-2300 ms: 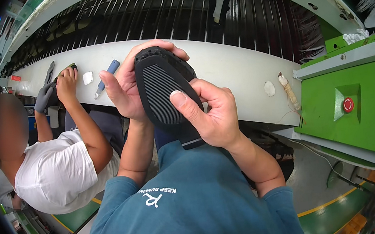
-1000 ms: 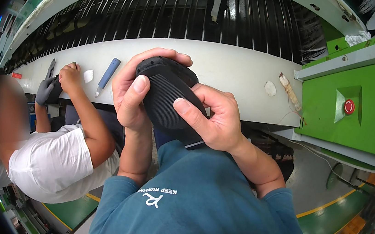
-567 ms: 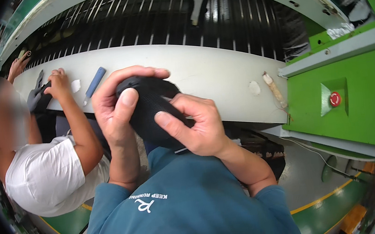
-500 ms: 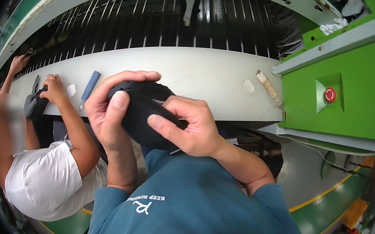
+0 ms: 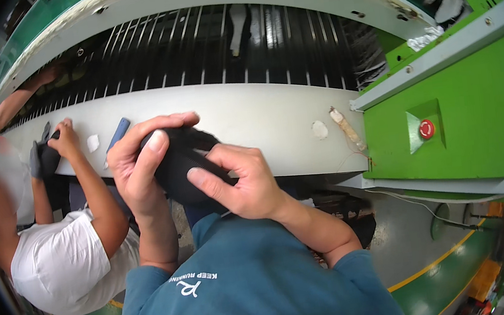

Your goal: The person assembles black slipper footwear on a factory assembly line. They pick up a slipper sole and upper, align the parts, and press them together to attach them. The person then places the assembled slipper onto the moving conveyor belt. This process is repeated for multiple units throughout the clip.

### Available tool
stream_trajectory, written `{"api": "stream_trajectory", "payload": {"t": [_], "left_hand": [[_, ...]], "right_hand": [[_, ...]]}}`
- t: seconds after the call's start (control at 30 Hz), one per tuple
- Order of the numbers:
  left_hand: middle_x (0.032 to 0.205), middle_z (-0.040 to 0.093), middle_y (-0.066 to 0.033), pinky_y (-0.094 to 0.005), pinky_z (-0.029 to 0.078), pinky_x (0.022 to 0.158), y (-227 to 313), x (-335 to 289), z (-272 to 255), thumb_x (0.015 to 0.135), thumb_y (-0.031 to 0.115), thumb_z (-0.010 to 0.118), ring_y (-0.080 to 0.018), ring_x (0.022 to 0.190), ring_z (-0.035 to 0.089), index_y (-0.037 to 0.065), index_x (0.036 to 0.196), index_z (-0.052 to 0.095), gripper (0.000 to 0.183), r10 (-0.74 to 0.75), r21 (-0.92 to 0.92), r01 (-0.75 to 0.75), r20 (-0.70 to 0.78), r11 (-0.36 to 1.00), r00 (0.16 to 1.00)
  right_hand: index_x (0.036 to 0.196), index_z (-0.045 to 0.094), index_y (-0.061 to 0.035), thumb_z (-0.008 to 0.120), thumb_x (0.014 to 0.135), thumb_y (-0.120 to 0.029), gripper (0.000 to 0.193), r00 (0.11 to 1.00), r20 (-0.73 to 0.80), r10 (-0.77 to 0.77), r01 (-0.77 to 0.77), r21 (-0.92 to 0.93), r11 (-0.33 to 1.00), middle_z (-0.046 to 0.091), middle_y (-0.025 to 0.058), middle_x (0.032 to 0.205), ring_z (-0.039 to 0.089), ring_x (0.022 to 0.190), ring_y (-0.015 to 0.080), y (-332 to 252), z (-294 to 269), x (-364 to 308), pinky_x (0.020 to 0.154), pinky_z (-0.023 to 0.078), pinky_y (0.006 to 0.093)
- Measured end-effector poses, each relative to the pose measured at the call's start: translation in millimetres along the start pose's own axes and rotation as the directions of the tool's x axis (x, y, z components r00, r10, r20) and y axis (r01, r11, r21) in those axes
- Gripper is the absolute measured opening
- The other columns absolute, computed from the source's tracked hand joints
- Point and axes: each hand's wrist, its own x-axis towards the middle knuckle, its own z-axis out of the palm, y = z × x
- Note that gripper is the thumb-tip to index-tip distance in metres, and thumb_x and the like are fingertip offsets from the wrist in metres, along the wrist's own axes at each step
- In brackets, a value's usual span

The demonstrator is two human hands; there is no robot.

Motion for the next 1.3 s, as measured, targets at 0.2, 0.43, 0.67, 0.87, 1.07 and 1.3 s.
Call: {"api": "stream_trajectory", "payload": {"t": [0.2,0.43,0.67,0.87,1.07,1.3], "left_hand": [[0.121,0.082,-0.0206,-0.0392,0.059,0.104,-18.4,6.9,2.1,0.119,0.043,0.045,-0.0284,0.115,0.078,-0.005,0.13,0.078,0.06,0.027,-0.077,-0.024,0.043,0.997,0.999],[0.117,0.079,-0.015,-0.0329,0.058,0.1,-73.7,24.1,6.5,0.123,0.053,0.018,-0.0209,0.108,0.075,-0.006,0.134,0.071,0.081,-0.092,-0.311,0.106,0.061,0.945,0.994],[0.11,0.075,-0.0085,-0.03,0.056,0.095,-77.9,38.2,9.6,0.124,0.051,0.023,-0.0149,0.102,0.07,-0.002,0.123,0.071,0.072,-0.073,-0.299,0.06,-0.032,0.952,0.997],[0.111,0.076,-0.0091,-0.0304,0.057,0.093,-82.0,44.2,10.9,0.124,0.052,0.025,-0.0152,0.102,0.071,-0.003,0.123,0.072,0.072,-0.021,-0.188,0.01,-0.057,0.982,0.998],[0.112,0.076,-0.008,-0.03,0.057,0.094,-83.3,47.1,14.6,0.124,0.05,0.026,-0.0153,0.103,0.071,-0.003,0.124,0.073,0.071,0.0,-0.18,-0.013,-0.076,0.984,0.997],[0.109,0.076,-0.0082,-0.0298,0.056,0.09,-86.3,46.9,11.2,0.124,0.051,0.027,-0.0146,0.1,0.07,-0.003,0.124,0.072,0.07,0.017,-0.145,-0.021,-0.024,0.989,1.0]], "right_hand": [[0.116,0.07,0.0017,0.087,0.099,-0.019,0.032,0.993,-0.116,0.037,-0.025,0.1,0.995,0.08,0.0087,0.094,0.074,0.084,0.0117,2.1,11.2,3.3,0.076,0.06,0.0287],[0.105,0.068,-0.0011,0.089,0.099,-0.032,0.038,0.976,-0.218,0.024,-0.03,-0.024,0.999,0.079,0.0092,0.088,0.076,0.08,0.0118,-0.6,8.5,53.8,0.069,0.06,0.0283],[0.098,0.066,-0.003,0.087,0.102,-0.024,0.03,0.976,-0.219,0.002,-0.018,-0.072,0.997,0.072,0.0002,0.086,0.064,0.076,0.0035,6.9,5.6,77.5,0.067,0.052,0.0215],[0.093,0.07,-0.0016,0.093,0.095,-0.031,0.037,0.969,-0.245,0.033,-0.043,-0.034,0.999,0.074,0.0016,0.078,0.065,0.07,0.0051,15.4,-1.6,87.8,0.064,0.052,0.0235],[0.092,0.07,-0.0022,0.094,0.095,-0.027,0.034,0.97,-0.242,0.031,-0.026,0.025,0.999,0.074,0.0002,0.079,0.065,0.071,0.0041,22.0,-5.4,92.2,0.063,0.052,0.0229],[0.095,0.07,-0.0023,0.094,0.095,-0.025,0.033,0.973,-0.23,0.018,-0.007,0.051,0.999,0.075,0.0019,0.081,0.067,0.072,0.0054,21.7,-6.9,91.3,0.065,0.055,0.023]]}}
